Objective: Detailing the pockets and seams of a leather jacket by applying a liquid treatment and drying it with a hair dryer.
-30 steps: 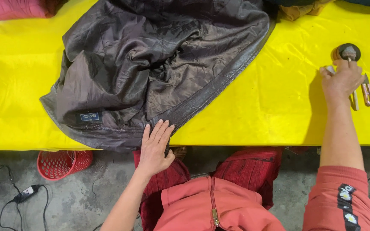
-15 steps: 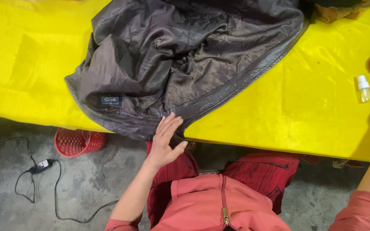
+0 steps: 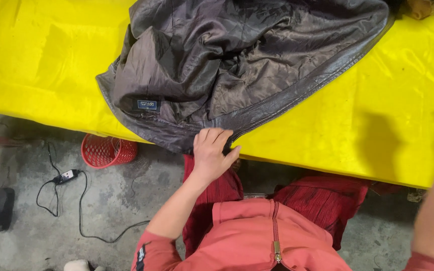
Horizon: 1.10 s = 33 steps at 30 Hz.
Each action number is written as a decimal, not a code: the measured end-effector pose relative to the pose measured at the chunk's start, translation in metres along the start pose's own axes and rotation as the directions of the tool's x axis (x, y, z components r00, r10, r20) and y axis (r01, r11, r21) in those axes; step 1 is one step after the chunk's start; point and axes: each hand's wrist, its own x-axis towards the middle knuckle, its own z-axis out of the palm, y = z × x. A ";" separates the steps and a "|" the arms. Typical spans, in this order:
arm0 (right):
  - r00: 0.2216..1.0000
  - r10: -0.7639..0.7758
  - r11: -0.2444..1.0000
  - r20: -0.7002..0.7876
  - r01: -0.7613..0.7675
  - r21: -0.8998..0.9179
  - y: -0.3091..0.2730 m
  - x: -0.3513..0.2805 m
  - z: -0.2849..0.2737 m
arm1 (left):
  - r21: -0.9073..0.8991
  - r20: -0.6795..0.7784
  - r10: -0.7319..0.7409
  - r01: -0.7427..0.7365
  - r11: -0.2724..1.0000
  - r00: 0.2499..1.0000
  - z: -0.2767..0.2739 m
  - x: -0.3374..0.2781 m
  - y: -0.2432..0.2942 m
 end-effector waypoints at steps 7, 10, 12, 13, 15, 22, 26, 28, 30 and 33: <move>0.912 -0.182 0.981 0.368 0.145 0.128 -0.241 -0.045 0.290 | 0.119 0.122 0.049 -0.063 0.991 0.991 0.033 0.019 -0.013; 0.888 -0.290 0.955 0.356 0.291 0.051 -0.243 -0.034 0.332 | 0.008 0.161 -0.017 0.016 1.000 0.987 0.018 0.043 -0.011; 0.905 -0.268 0.962 0.331 0.268 0.044 -0.229 -0.018 0.346 | -0.054 0.217 -0.074 0.088 0.995 0.973 0.009 0.061 -0.016; 0.921 -0.242 0.969 0.306 0.242 0.038 -0.222 -0.009 0.354 | -0.112 0.278 -0.129 0.165 0.980 0.952 0.005 0.071 -0.019; 0.918 -0.242 0.967 0.316 0.254 0.002 -0.216 0.008 0.360 | -0.096 0.261 -0.172 0.203 0.974 0.950 0.008 0.080 -0.026; 0.942 -0.262 0.965 0.209 0.260 0.038 -0.231 0.053 0.376 | -0.687 0.540 -0.217 0.575 0.444 0.813 -0.002 0.062 0.083; 0.853 -0.521 0.854 0.031 0.520 0.029 -0.252 0.048 0.366 | -0.829 0.514 -0.449 0.558 -0.040 0.731 0.062 0.056 0.057; 0.736 -0.677 0.726 0.020 0.672 -0.149 -0.242 0.041 0.362 | -0.885 0.339 -0.640 0.464 0.031 0.689 0.113 0.039 0.026; 0.708 -0.707 0.696 -0.006 0.694 -0.185 -0.241 0.039 0.361 | -0.910 0.287 -0.718 0.415 0.003 0.634 0.058 0.095 0.055; 0.687 -0.725 0.682 -0.049 0.706 -0.192 -0.250 0.040 0.354 | -0.888 0.263 -0.761 0.457 0.049 0.593 0.045 0.125 0.052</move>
